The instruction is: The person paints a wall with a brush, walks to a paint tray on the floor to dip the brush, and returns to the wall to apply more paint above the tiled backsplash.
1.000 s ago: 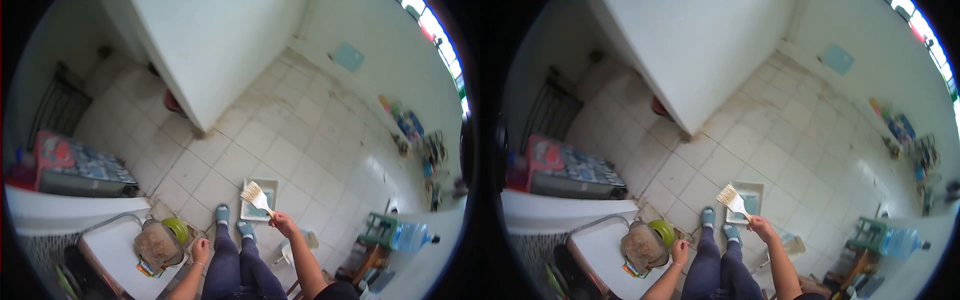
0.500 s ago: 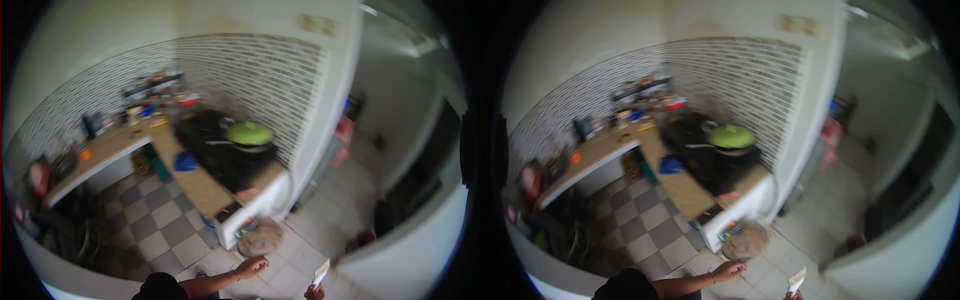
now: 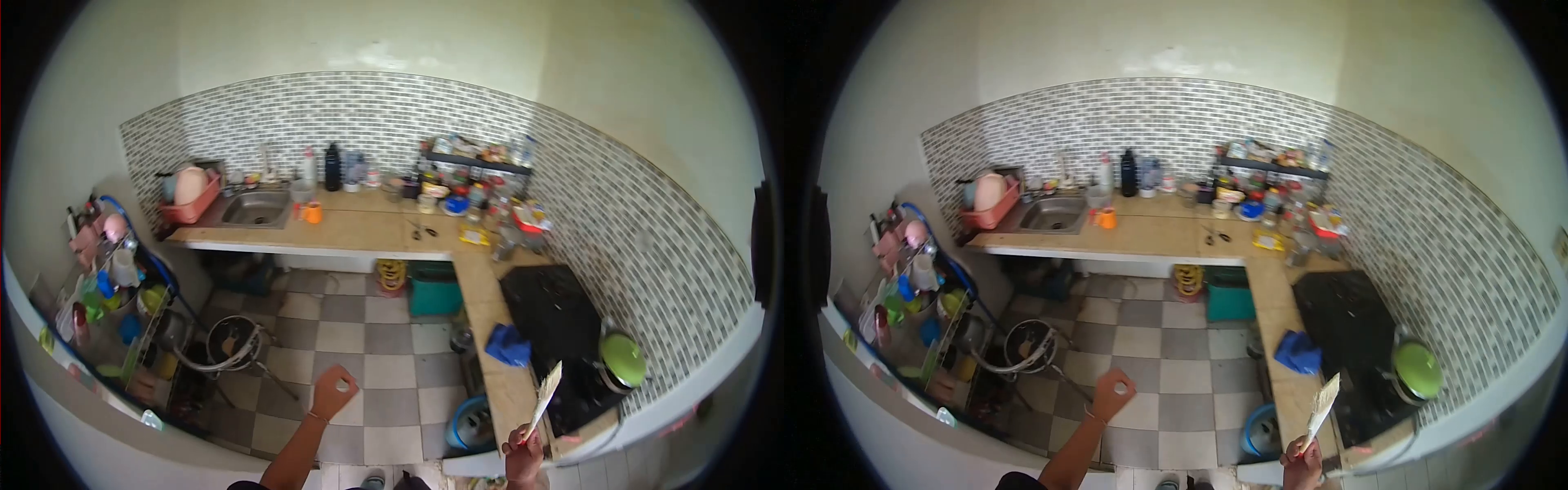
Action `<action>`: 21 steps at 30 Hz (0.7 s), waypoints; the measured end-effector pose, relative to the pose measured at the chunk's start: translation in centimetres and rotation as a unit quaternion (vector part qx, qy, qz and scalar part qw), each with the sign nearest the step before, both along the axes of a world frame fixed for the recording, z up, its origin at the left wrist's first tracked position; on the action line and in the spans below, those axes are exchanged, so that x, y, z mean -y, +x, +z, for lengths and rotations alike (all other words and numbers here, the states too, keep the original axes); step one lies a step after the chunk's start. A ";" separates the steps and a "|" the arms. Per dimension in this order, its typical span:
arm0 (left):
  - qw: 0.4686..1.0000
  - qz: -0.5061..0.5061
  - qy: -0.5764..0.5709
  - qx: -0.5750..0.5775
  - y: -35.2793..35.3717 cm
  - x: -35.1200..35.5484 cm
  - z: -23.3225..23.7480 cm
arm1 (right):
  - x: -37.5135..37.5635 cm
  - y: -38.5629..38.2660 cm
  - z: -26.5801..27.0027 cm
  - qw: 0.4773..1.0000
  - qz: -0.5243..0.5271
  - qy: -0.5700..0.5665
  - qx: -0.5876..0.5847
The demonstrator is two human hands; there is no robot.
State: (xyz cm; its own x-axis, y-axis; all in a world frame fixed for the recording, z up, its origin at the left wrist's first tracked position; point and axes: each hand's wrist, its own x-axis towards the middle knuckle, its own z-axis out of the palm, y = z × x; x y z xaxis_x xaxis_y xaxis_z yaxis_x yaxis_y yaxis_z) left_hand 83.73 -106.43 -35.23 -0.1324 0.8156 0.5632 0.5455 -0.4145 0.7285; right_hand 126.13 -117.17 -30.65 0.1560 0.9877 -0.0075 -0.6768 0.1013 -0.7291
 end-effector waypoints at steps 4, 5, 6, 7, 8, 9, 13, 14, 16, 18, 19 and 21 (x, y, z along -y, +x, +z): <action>0.984 0.152 0.010 0.095 -8.2 -2.8 0.5 | -10.7 -4.4 -3.0 0.997 0.034 0.001 0.075; 0.981 0.176 0.003 0.086 -9.3 -2.8 1.0 | -13.5 -5.3 -3.7 0.992 0.018 0.000 0.127; 0.977 0.199 -0.005 0.077 -10.4 -3.1 1.2 | -16.3 -6.3 -3.9 0.984 0.002 0.001 0.179; 0.970 0.222 -0.028 0.093 -11.6 -3.6 0.5 | -19.3 -7.3 -4.1 0.973 -0.016 0.005 0.230; 0.963 0.242 -0.051 0.110 -12.7 -3.8 -0.8 | -22.9 -8.2 -4.5 0.968 -0.017 0.021 0.250; 0.950 0.273 -0.078 0.129 -13.9 -4.9 -2.5 | -29.2 -9.9 -5.4 0.962 -0.006 0.037 0.272; 0.900 0.406 -0.112 0.110 -16.1 -5.9 -5.2 | -42.1 -15.3 -2.1 0.940 0.053 0.037 0.334; 0.874 0.443 -0.133 0.149 -16.1 -5.8 -5.5 | -44.5 -16.7 -1.4 0.933 0.082 0.025 0.350; 0.841 0.487 -0.164 0.169 -16.4 -6.4 -3.9 | -50.3 -19.9 -1.0 0.924 0.130 0.022 0.359; 0.832 0.502 -0.191 0.140 -16.7 -6.9 -1.5 | -54.9 -24.0 0.3 0.909 0.187 0.044 0.370; 0.833 0.492 -0.178 0.180 -17.3 -6.9 -1.8 | -56.4 -26.4 1.3 0.906 0.207 0.062 0.364; 0.828 0.471 -0.146 0.265 -18.3 -6.5 -3.3 | -58.4 -31.6 3.2 0.895 0.249 0.098 0.357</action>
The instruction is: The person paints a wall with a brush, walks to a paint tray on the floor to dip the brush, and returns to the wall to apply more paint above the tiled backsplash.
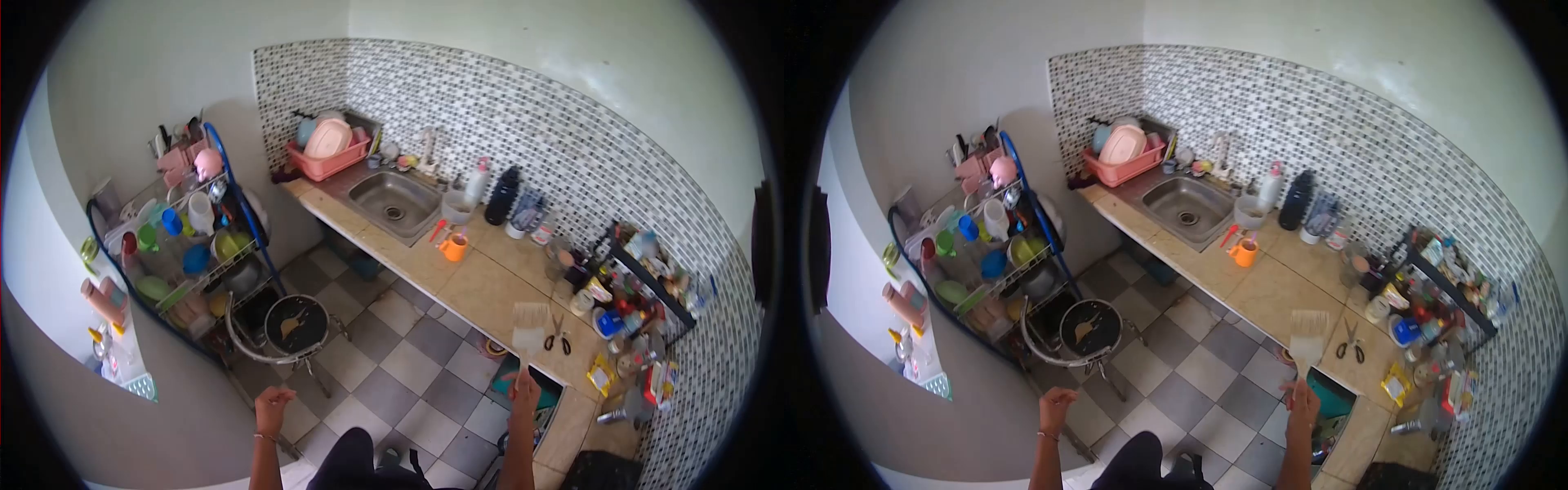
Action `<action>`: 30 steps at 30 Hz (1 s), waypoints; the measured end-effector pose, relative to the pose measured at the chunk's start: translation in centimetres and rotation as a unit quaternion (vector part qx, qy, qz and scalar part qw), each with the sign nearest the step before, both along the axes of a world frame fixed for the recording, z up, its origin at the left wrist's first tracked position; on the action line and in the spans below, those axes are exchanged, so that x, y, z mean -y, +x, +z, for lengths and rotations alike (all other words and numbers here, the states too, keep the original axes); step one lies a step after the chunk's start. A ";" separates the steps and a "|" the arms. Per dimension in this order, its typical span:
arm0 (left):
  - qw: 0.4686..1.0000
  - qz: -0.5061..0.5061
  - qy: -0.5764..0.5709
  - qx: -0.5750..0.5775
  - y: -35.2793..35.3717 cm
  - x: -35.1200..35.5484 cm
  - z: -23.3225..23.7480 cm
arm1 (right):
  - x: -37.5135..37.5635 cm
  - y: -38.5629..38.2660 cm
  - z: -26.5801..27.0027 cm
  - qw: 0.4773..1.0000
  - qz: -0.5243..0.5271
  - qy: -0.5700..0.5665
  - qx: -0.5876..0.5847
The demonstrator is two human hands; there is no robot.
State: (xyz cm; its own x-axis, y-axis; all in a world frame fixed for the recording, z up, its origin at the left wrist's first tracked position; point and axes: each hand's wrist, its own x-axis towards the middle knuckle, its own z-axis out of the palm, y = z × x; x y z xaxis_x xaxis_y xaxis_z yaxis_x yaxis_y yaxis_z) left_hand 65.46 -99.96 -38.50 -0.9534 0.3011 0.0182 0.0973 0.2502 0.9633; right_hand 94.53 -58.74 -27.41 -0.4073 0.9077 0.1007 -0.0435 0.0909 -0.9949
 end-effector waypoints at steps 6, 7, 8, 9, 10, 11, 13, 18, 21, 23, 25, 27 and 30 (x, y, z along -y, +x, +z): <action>0.997 0.055 -0.043 0.037 -4.5 -2.2 -2.7 | -3.8 -13.2 -0.2 0.990 0.134 -0.042 0.001; 0.997 0.049 -0.039 0.050 -5.9 -3.1 -3.7 | -4.3 -15.1 -0.4 0.985 0.162 -0.054 0.007; 0.997 0.042 -0.035 0.062 -7.2 -4.1 -4.8 | -4.6 -16.8 -0.6 0.980 0.187 -0.067 0.012; 0.996 0.032 -0.031 0.073 -8.7 -5.3 -5.7 | -5.1 -18.6 -0.9 0.974 0.211 -0.080 0.015; 0.988 0.041 -0.005 0.150 -10.3 -6.8 -6.1 | -5.7 -20.3 -1.4 0.972 0.217 -0.093 0.020; 0.973 0.050 0.019 0.226 -11.8 -8.3 -6.4 | -6.2 -21.9 -1.9 0.969 0.222 -0.107 0.025; 0.924 0.092 0.110 0.355 -13.3 -11.1 -8.1 | -7.1 -24.8 -2.0 0.965 0.229 -0.124 0.040; 0.887 -0.204 -0.054 0.412 -7.2 -15.0 -22.9 | -10.0 -31.2 -1.5 0.960 0.248 -0.118 0.051; 0.915 -0.094 -0.011 0.392 -11.4 -17.0 -20.9 | -11.6 -34.5 -1.6 0.956 0.254 -0.118 0.085; 0.867 -0.094 0.135 0.470 -12.8 -17.5 -22.8 | -12.9 -36.7 -1.9 0.954 0.267 -0.110 0.085; 0.822 -0.096 0.214 0.519 -14.5 -18.6 -21.7 | -14.2 -38.6 -2.5 0.947 0.288 -0.115 0.086; 0.777 -0.091 0.283 0.555 -16.2 -19.9 -20.5 | -16.2 -40.6 -3.0 0.936 0.318 -0.123 0.091; 0.697 -0.037 0.381 0.606 -19.1 -22.9 -17.5 | -17.6 -45.0 -0.4 0.950 0.279 -0.127 0.052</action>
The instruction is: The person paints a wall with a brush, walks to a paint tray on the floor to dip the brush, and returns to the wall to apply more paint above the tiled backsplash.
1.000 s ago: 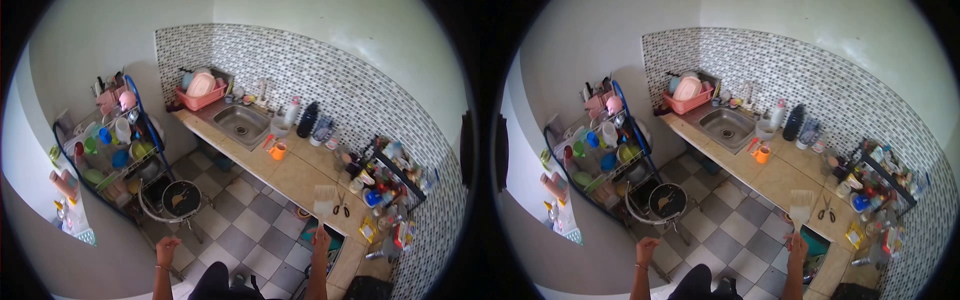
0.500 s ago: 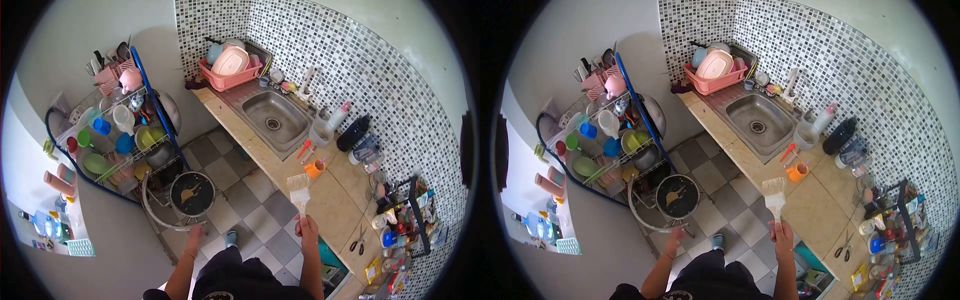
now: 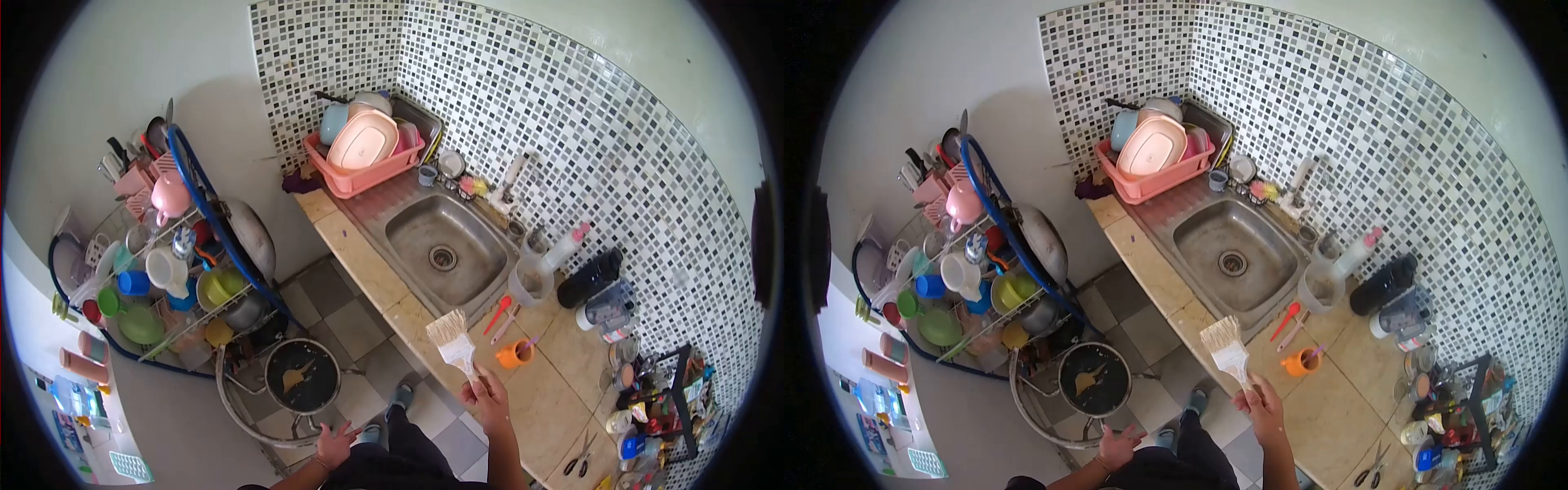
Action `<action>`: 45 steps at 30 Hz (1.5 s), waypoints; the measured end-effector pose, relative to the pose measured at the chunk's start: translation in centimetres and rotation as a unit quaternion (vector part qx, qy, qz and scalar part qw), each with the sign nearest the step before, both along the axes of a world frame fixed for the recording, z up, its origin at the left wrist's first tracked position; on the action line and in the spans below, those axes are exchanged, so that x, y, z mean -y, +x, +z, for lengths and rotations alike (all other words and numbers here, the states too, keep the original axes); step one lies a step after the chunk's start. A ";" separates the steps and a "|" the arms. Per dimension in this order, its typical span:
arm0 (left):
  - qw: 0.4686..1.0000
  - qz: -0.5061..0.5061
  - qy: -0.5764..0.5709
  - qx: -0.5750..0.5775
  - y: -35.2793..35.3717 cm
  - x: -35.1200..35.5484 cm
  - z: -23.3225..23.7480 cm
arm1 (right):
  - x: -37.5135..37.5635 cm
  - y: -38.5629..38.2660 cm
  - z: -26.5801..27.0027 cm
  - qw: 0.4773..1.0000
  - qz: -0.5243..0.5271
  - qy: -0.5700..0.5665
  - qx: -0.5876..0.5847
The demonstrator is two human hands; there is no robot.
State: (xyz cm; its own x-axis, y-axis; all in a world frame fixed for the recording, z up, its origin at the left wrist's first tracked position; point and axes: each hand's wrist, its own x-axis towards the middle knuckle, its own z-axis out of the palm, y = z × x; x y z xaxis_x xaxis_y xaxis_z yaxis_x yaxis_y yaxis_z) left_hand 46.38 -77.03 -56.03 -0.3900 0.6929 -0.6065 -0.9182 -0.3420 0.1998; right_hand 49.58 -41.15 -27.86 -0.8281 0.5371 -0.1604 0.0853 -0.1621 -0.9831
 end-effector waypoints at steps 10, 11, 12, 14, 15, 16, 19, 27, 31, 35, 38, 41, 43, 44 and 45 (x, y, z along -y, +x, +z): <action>0.961 0.196 0.182 -0.076 -17.9 -18.2 17.4 | -11.6 -12.1 5.3 0.943 0.131 0.147 -0.269; 0.953 0.230 0.173 -0.095 -20.0 -18.2 17.8 | -12.5 -13.3 6.1 0.935 0.125 0.164 -0.289; 0.949 0.242 0.158 -0.129 -22.0 -18.2 18.7 | -13.4 -14.4 6.6 0.926 0.119 0.182 -0.309; 0.936 0.264 0.129 -0.196 -25.7 -18.7 20.7 | -15.0 -16.7 5.8 0.938 0.019 0.095 -0.334; 0.932 0.267 0.134 -0.207 -27.3 -19.3 21.9 | -15.5 -17.8 5.5 0.938 -0.032 0.049 -0.343; 0.928 0.268 0.139 -0.218 -28.9 -20.0 23.1 | -15.4 -19.1 6.5 0.920 -0.035 -0.019 -0.389; 0.924 0.255 0.151 -0.243 -34.6 -22.5 25.7 | -15.2 -20.7 10.0 0.948 -0.065 0.094 -0.297; 0.916 0.079 0.040 -0.391 -59.6 -33.8 32.7 | -17.5 -28.3 16.2 0.847 -0.179 0.416 -0.278; 0.837 -0.045 0.010 -0.545 -71.2 -39.4 40.2 | -17.4 -36.1 20.9 0.776 -0.262 0.552 -0.159; 0.783 -0.091 -0.039 -0.614 -78.3 -45.1 44.4 | -18.2 -44.0 26.7 0.670 -0.302 0.676 -0.053; 0.727 -0.078 -0.021 -0.681 -82.1 -50.8 45.4 | -19.3 -47.7 30.9 0.679 -0.297 0.671 -0.033; 0.584 0.040 -0.108 -0.804 -83.8 -57.4 46.0 | -21.7 -50.3 36.5 0.570 -0.265 0.776 -0.059; 0.510 0.121 -0.159 -0.837 -83.7 -60.8 47.7 | -22.3 -52.5 40.1 0.617 -0.291 0.729 -0.057; 0.506 0.147 -0.163 -0.834 -83.4 -62.4 48.8 | -22.8 -53.8 41.7 0.627 -0.303 0.715 -0.067; 0.502 0.174 -0.167 -0.830 -83.1 -63.8 49.9 | -23.3 -55.1 43.3 0.637 -0.314 0.700 -0.077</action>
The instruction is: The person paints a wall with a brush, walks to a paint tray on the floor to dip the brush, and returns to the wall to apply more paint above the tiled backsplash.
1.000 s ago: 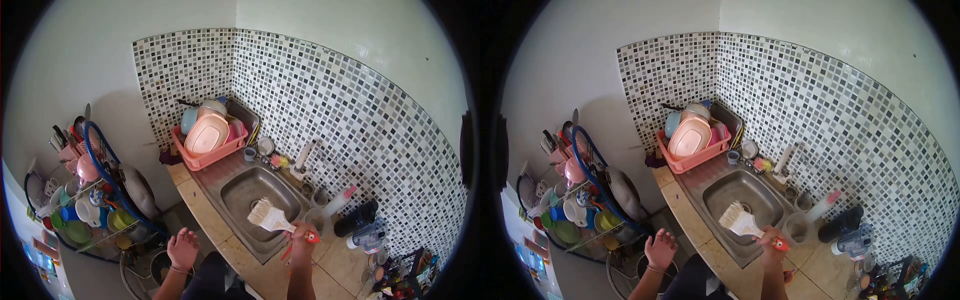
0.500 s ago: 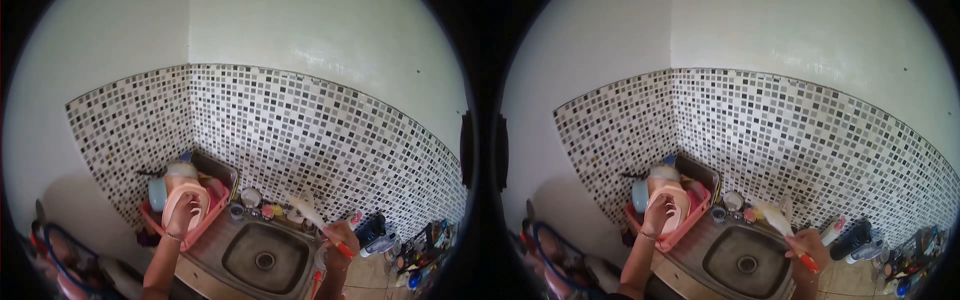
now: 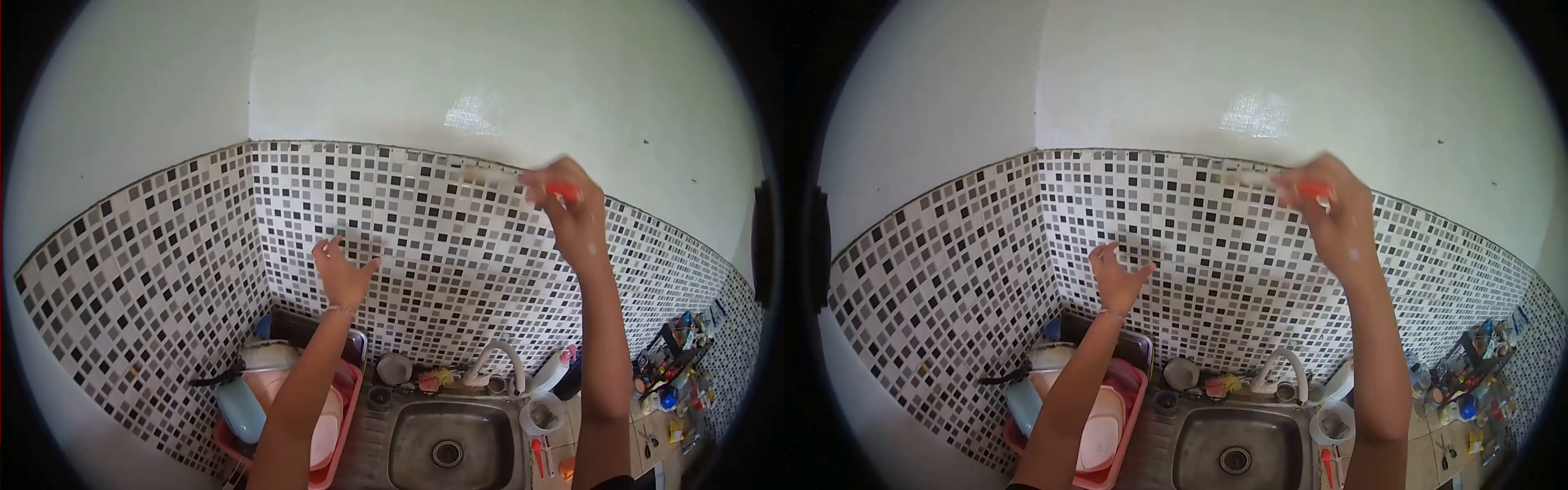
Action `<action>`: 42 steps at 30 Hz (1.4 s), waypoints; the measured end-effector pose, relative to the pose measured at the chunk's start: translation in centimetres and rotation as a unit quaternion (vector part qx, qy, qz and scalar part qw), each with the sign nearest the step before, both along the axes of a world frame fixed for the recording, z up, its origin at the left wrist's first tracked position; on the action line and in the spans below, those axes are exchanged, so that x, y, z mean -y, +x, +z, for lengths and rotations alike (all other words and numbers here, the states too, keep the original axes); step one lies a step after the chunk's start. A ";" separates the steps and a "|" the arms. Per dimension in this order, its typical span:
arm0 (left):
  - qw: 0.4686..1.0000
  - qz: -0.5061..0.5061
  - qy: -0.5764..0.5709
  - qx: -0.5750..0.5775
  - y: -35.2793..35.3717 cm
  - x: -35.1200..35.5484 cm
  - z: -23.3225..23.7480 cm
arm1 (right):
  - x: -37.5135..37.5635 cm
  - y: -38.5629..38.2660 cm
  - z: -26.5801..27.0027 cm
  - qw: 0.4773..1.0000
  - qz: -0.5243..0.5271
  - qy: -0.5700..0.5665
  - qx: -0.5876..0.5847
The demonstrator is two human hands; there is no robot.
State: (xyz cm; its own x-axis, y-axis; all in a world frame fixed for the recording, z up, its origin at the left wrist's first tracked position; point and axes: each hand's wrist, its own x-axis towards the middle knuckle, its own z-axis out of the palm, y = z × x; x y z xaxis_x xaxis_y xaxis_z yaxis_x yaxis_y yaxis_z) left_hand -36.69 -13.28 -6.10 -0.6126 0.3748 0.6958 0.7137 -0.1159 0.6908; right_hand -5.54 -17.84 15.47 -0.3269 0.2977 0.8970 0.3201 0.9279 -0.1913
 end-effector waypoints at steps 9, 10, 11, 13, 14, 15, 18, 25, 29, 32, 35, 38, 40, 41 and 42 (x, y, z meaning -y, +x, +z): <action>0.986 0.050 -0.138 0.076 3.4 -6.9 4.5 | -10.3 -9.2 6.9 0.997 0.063 0.034 -0.010; 0.985 0.069 -0.139 0.075 3.5 -7.4 4.3 | -10.4 -9.9 7.2 0.997 0.071 0.029 -0.003; 0.983 0.059 -0.147 0.090 3.3 -7.9 4.2 | -10.2 -10.1 7.6 0.999 -0.021 0.026 0.036; 0.984 0.066 -0.146 0.081 3.2 -8.1 4.3 | -9.5 -10.7 7.8 0.998 -0.018 0.022 0.058; 0.983 0.069 -0.149 0.080 3.3 -8.1 4.0 | -9.5 -11.1 7.6 0.997 -0.017 0.017 0.073; 0.985 0.081 -0.132 0.073 3.4 -8.3 3.8 | -10.1 -11.6 7.5 0.998 -0.005 -0.018 0.061; 0.981 0.085 -0.155 0.078 3.3 -8.6 4.0 | -14.0 -13.0 7.1 0.995 0.095 0.022 0.014; 0.975 0.069 -0.192 0.085 2.9 -8.6 4.3 | -14.6 -13.8 7.0 0.980 0.025 0.196 -0.001; 0.979 0.081 -0.172 0.078 2.6 -9.3 3.9 | -13.4 -13.7 7.2 0.940 0.033 0.332 -0.073; 0.978 0.079 -0.174 0.081 2.7 -9.2 3.9 | -12.2 -13.4 7.7 0.957 0.082 0.266 -0.078; 0.978 0.064 -0.178 0.088 2.7 -9.2 3.9 | -11.7 -13.2 7.5 0.978 0.043 0.201 -0.020; 0.977 0.044 -0.185 0.097 2.6 -8.9 4.1 | -11.7 -13.5 7.1 0.987 0.023 0.157 0.012; 0.978 0.042 -0.177 0.098 2.6 -8.9 4.1 | -12.0 -14.1 6.8 0.988 0.044 0.149 0.013; 0.978 0.045 -0.179 0.098 2.6 -8.8 4.1 | -12.3 -14.3 6.7 0.988 0.032 0.152 0.022; 0.977 0.049 -0.181 0.098 2.7 -8.8 4.1 | -12.5 -14.6 6.7 0.987 0.020 0.155 0.030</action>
